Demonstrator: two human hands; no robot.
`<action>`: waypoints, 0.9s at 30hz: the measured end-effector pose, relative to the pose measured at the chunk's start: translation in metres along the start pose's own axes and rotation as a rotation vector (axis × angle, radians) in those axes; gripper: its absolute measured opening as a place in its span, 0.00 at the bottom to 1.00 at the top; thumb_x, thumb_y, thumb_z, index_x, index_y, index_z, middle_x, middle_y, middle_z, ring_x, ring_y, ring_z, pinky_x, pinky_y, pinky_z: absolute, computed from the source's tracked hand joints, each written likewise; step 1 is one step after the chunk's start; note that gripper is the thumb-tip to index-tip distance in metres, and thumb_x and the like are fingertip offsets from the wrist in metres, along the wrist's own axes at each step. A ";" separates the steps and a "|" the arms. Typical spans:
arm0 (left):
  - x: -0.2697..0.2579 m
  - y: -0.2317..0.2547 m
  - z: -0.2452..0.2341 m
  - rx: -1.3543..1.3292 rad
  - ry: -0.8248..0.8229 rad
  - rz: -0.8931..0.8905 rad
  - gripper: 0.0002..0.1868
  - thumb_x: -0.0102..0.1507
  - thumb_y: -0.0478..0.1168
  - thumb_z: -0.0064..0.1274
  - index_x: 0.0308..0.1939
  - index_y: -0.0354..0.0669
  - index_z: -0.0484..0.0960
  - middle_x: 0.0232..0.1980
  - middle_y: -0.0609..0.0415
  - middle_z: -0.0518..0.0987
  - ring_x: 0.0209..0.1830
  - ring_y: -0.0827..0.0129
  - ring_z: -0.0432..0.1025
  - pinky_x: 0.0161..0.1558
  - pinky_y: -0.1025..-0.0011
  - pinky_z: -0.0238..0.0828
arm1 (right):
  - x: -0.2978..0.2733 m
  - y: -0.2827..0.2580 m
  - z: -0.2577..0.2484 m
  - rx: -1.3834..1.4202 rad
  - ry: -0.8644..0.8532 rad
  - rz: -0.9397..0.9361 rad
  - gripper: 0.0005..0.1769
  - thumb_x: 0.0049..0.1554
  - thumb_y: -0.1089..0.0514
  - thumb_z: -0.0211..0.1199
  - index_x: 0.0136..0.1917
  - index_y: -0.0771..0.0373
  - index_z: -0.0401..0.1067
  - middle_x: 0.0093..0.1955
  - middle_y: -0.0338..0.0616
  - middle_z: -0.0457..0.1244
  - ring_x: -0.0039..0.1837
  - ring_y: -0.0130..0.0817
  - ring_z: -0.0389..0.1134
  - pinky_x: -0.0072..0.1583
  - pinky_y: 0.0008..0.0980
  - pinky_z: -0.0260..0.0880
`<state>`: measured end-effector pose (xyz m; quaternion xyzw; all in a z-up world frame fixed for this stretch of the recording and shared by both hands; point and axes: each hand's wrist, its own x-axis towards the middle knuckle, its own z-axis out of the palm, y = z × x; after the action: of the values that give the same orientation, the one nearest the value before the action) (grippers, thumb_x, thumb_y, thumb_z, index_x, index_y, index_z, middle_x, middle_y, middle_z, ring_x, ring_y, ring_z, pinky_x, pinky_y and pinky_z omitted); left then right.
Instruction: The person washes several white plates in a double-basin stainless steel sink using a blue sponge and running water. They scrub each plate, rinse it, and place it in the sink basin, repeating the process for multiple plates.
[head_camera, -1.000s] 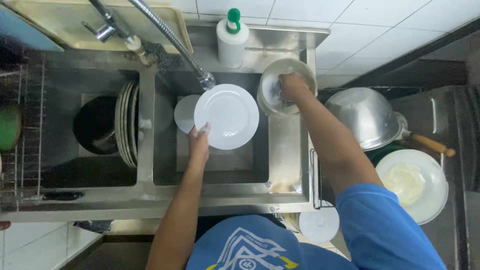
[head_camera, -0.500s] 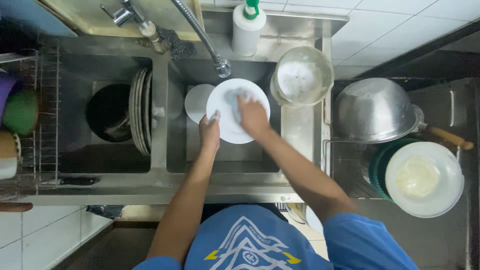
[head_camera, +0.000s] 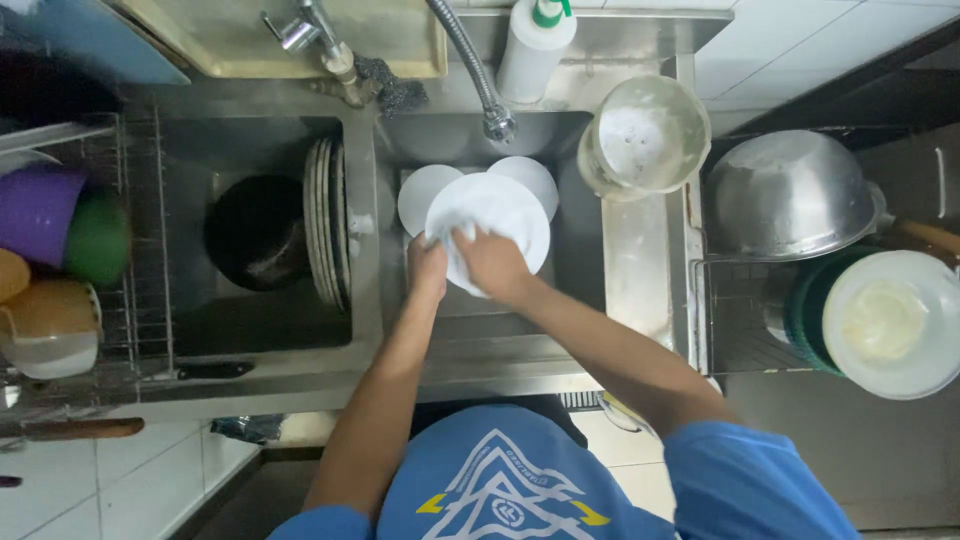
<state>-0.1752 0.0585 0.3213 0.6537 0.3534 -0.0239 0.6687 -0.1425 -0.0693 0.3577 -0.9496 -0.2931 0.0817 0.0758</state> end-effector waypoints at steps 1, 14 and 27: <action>-0.011 0.019 -0.010 -0.009 0.006 -0.019 0.24 0.67 0.35 0.49 0.66 0.24 0.75 0.63 0.23 0.75 0.71 0.32 0.66 0.68 0.43 0.65 | -0.012 -0.015 -0.024 0.021 -0.036 -0.035 0.26 0.59 0.62 0.55 0.70 0.55 0.71 0.46 0.57 0.72 0.47 0.53 0.77 0.48 0.52 0.78; -0.027 0.092 -0.048 -0.002 -0.135 -0.090 0.31 0.69 0.35 0.47 0.75 0.24 0.64 0.76 0.23 0.62 0.81 0.34 0.54 0.78 0.45 0.53 | -0.035 -0.062 -0.024 0.000 -0.108 0.125 0.30 0.58 0.62 0.60 0.75 0.57 0.68 0.44 0.60 0.73 0.52 0.59 0.77 0.56 0.56 0.76; -0.001 0.038 -0.048 -0.033 -0.398 -0.045 0.37 0.60 0.47 0.67 0.69 0.35 0.73 0.62 0.36 0.79 0.67 0.49 0.73 0.67 0.51 0.65 | -0.042 0.015 0.018 1.285 0.521 0.795 0.27 0.47 0.61 0.75 0.62 0.64 0.79 0.54 0.55 0.73 0.60 0.41 0.73 0.65 0.42 0.71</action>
<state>-0.1790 0.1065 0.3593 0.6170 0.2294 -0.1618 0.7352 -0.1716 -0.1037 0.3419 -0.7420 0.1988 0.0310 0.6395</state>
